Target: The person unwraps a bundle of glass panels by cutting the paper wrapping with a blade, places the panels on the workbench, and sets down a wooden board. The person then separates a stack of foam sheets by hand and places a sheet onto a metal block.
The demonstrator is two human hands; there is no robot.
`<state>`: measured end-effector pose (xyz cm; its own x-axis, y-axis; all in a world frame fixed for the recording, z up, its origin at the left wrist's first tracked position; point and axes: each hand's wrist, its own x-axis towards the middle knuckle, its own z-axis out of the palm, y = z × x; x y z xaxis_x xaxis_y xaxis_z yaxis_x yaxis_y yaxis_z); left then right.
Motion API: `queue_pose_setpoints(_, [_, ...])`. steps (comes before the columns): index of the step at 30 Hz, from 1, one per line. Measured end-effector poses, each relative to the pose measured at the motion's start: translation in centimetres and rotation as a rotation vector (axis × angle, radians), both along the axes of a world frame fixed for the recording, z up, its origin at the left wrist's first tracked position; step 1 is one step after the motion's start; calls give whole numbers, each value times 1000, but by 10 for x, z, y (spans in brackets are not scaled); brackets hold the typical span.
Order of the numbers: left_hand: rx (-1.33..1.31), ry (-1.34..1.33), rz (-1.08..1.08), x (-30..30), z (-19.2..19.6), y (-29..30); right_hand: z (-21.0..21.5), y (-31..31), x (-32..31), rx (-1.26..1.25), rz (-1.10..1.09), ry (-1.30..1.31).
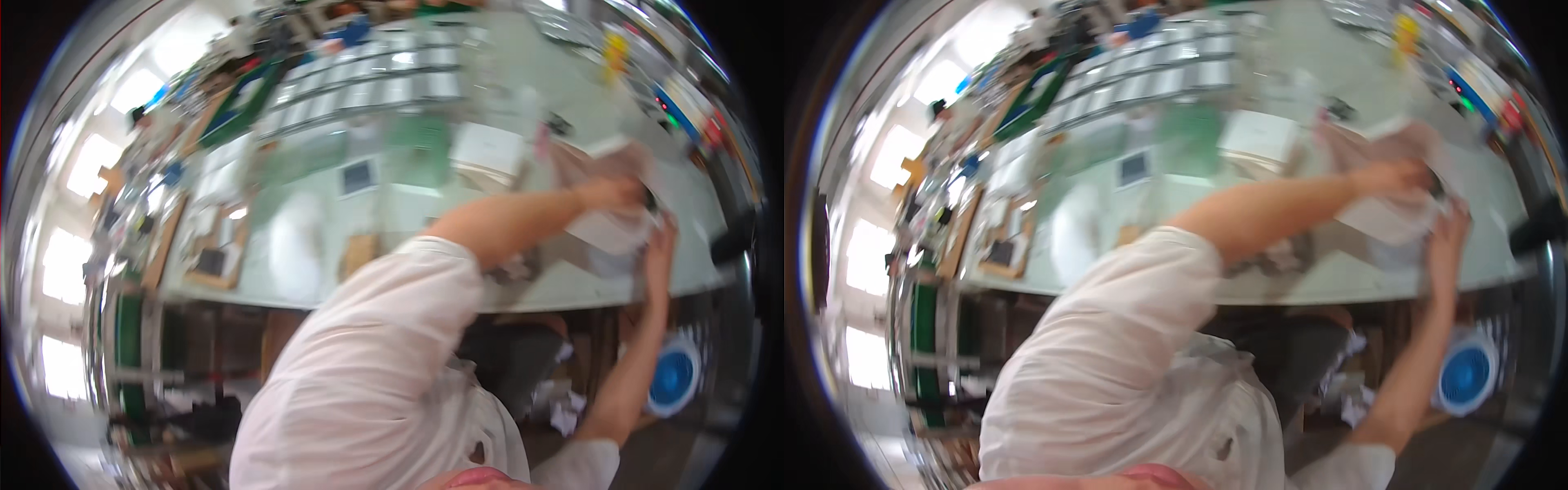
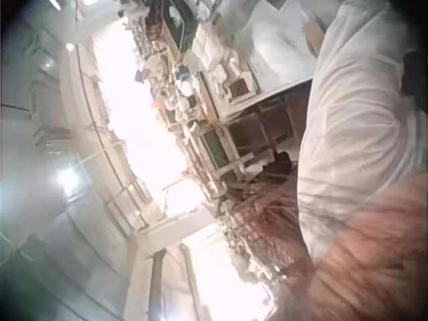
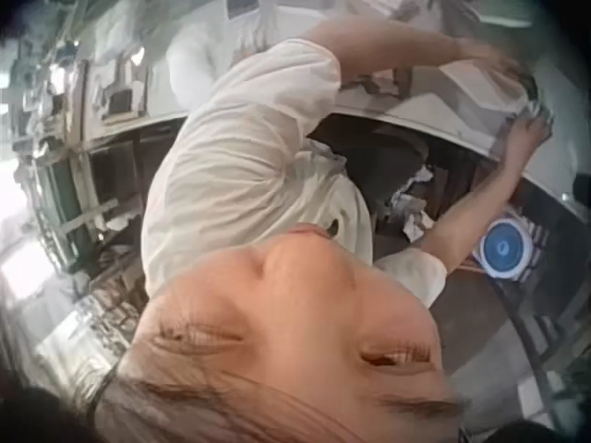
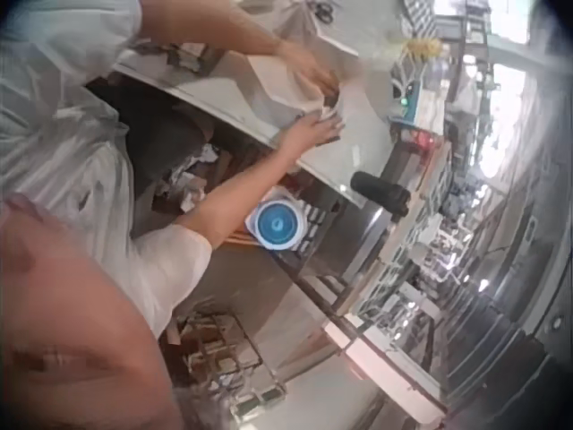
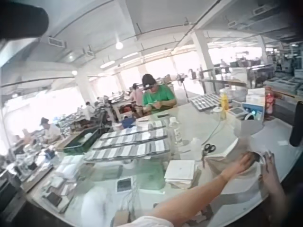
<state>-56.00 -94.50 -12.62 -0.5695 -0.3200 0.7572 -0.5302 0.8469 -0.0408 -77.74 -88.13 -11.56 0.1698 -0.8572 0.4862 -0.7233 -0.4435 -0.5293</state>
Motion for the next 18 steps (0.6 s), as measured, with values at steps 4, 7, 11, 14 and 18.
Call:
queue_pose_setpoints(4, [-94,-6,-47,-31,32,31,-9,-3,-49,-11,-43,81])
queue_pose_setpoints(7, [-63,-46,-7,10,36,40,-5,-11,-20,13,24,71])
queue_pose_setpoints(11, [281,9,-25,46,41,58,-3,-20,-13,8,41,44])
queue_pose_setpoints(14, [144,-214,57,16,82,81,-2,-12,-46,11,-12,116])
queue_pose_setpoints(18, [123,-316,-35,26,83,73,11,-4,-19,72,-10,84])
